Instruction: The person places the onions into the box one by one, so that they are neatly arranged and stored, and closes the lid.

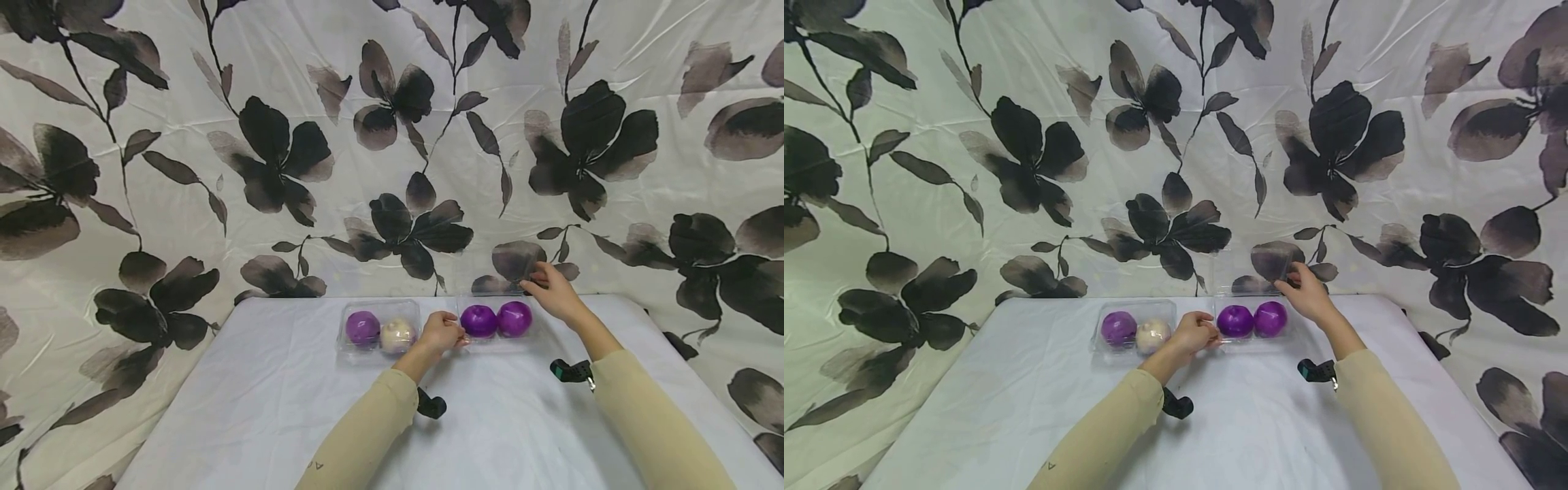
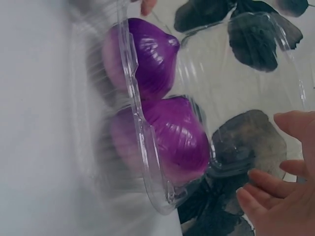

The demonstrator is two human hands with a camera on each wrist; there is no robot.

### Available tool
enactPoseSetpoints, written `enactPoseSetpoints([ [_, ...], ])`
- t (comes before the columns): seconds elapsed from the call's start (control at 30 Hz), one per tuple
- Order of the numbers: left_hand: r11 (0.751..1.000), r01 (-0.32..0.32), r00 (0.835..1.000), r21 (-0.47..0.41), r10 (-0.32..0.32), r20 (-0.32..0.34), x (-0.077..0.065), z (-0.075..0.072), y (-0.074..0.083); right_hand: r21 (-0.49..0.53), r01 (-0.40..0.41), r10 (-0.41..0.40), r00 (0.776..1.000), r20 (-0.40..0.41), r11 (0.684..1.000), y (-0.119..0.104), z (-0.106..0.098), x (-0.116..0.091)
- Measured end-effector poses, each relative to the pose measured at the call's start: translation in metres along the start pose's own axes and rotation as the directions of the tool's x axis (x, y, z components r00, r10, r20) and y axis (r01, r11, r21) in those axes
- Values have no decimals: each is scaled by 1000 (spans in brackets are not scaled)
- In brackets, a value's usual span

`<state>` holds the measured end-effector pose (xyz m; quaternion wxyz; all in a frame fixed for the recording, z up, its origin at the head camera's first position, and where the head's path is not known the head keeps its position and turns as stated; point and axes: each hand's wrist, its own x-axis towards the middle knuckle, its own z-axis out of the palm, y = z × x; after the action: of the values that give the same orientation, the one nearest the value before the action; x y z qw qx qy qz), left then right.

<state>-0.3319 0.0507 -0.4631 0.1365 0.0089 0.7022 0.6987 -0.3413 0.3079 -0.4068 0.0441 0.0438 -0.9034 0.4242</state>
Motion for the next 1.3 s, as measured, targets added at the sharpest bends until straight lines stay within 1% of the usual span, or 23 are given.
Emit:
enactPoseSetpoints([
  [0.23, 1000, 3, 1000, 0, -3, 2, -1, 0, 1, 13, 19, -19, 1000, 12, 1000, -1, -7, -12],
  [0.47, 1000, -1, 1000, 12, 2, -14, 1, -1, 1, -1, 37, -37, 999, 15, 999, 8, -15, -19],
  [0.63, 1000, 0, 1000, 21, 0, -16, -1, -2, 2, -13, 87, -87, 996, 7, 996, 13, -20, -27],
  [0.73, 1000, 8, 1000, 22, -7, -8, -2, -2, 1, -48, 124, -123, 992, 15, 991, 18, -22, -32],
  [0.83, 1000, 15, 1000, 25, -15, -5, -3, -3, 1, -93, 117, -115, 993, 25, 989, 20, -24, -34],
  [0.93, 999, 13, 1000, 30, -13, -7, -3, -4, 0, -119, 86, -84, 996, 22, 989, 19, -25, -32],
  [1.07, 1000, 3, 1000, 30, -2, -15, -1, -4, -1, -130, 61, -58, 998, 27, 990, 15, -25, -21],
  [1.2, 1000, 3, 1000, 19, -3, -8, 1, -3, -1, -130, 41, -34, 998, 62, 991, 11, -21, -7],
  [1.3, 1000, 6, 1000, 17, -6, 8, 1, -2, -1, -110, 9, 1, 996, 90, 994, 8, -17, 4],
])
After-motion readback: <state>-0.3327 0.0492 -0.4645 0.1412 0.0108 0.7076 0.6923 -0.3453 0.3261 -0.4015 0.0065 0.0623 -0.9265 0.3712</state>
